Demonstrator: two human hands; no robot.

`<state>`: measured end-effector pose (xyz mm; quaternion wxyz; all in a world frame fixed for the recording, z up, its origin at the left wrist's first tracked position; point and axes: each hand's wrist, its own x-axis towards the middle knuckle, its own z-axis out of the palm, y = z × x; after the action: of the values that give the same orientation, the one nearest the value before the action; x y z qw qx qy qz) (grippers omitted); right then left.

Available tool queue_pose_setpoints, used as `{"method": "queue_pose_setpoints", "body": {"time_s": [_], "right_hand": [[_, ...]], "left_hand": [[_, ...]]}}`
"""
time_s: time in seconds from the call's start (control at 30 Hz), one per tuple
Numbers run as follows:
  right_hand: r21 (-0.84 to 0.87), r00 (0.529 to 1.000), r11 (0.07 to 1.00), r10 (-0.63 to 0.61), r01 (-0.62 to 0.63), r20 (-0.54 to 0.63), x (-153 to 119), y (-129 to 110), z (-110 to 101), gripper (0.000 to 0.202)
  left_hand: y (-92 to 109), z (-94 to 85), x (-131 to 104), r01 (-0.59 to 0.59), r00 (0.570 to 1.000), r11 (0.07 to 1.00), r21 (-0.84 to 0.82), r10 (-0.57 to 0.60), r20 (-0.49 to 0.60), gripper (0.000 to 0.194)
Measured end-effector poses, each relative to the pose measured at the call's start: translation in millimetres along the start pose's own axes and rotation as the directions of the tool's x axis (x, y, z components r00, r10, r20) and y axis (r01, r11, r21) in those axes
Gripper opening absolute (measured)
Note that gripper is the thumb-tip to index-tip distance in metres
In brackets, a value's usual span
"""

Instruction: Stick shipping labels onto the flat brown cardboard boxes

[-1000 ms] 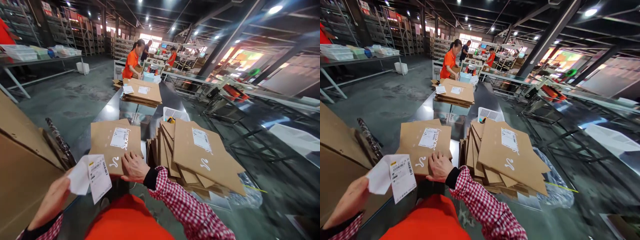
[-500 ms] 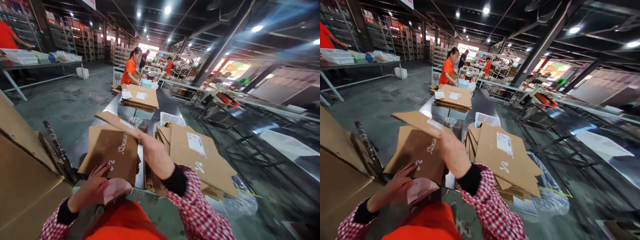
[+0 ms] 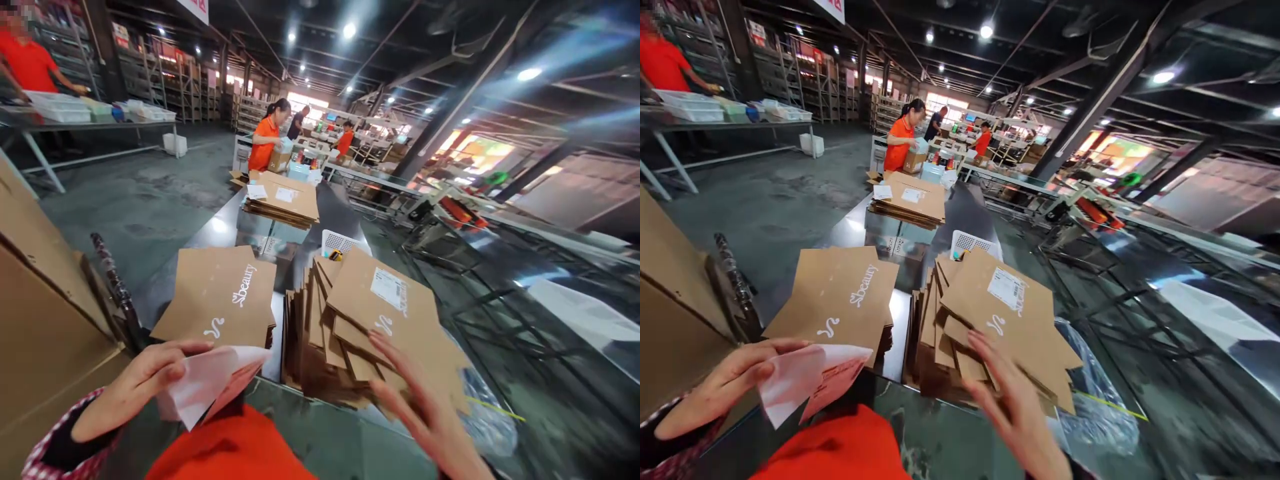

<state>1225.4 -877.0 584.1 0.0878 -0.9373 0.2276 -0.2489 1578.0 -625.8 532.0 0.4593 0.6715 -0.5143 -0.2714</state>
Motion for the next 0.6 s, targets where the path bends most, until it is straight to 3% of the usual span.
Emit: {"method": "queue_pose_setpoints", "body": {"time_s": [0.03, 0.1, 0.17, 0.23, 0.33, 0.4, 0.47, 0.6], "right_hand": [[0.196, 0.997, 0.98, -0.04, 0.026, 0.071, 5, -21, 17, 0.062], [0.553, 0.969, 0.832, -0.18, 0.056, 0.172, 24, -62, 51, 0.082], [0.731, 0.953, 0.682, -0.236, 0.025, 0.188, 47, -90, 83, 0.077], [0.766, 0.966, 0.643, -0.204, 0.009, 0.16, 65, -104, 107, 0.058], [0.736, 0.979, 0.676, -0.167, 0.03, 0.114, 76, -113, 127, 0.039], [0.727, 0.972, 0.685, -0.199, 0.046, 0.126, 76, -120, 134, 0.035], [0.721, 0.961, 0.689, -0.238, 0.065, 0.14, 76, -130, 139, 0.034], [0.685, 0.966, 0.726, -0.211, 0.051, 0.152, 83, -148, 147, 0.021]], "left_hand": [[1, 1.4, -1, -0.007, 1.0, 1.0, 0.002, 0.007, -0.005, 0.036], [-1, 2.6, -3, -0.031, 0.999, 0.999, 0.017, 0.032, -0.017, 0.036], [-6, 0.8, -7, -0.03, 0.999, 0.998, 0.059, 0.032, -0.032, 0.035], [-10, -2.3, -12, 0.009, 0.996, 0.991, 0.133, 0.003, -0.091, 0.034], [-13, 0.8, -22, 0.078, 0.958, 0.973, 0.218, -0.012, -0.288, 0.04], [-10, 11.5, -25, 0.023, 0.924, 0.976, 0.218, 0.063, -0.377, 0.063], [-6, 25.9, -24, -0.051, 0.929, 0.981, 0.188, 0.115, -0.351, 0.071], [-3, 43.6, -13, 0.054, 0.95, 0.998, 0.019, -0.046, -0.309, 0.024]]}}
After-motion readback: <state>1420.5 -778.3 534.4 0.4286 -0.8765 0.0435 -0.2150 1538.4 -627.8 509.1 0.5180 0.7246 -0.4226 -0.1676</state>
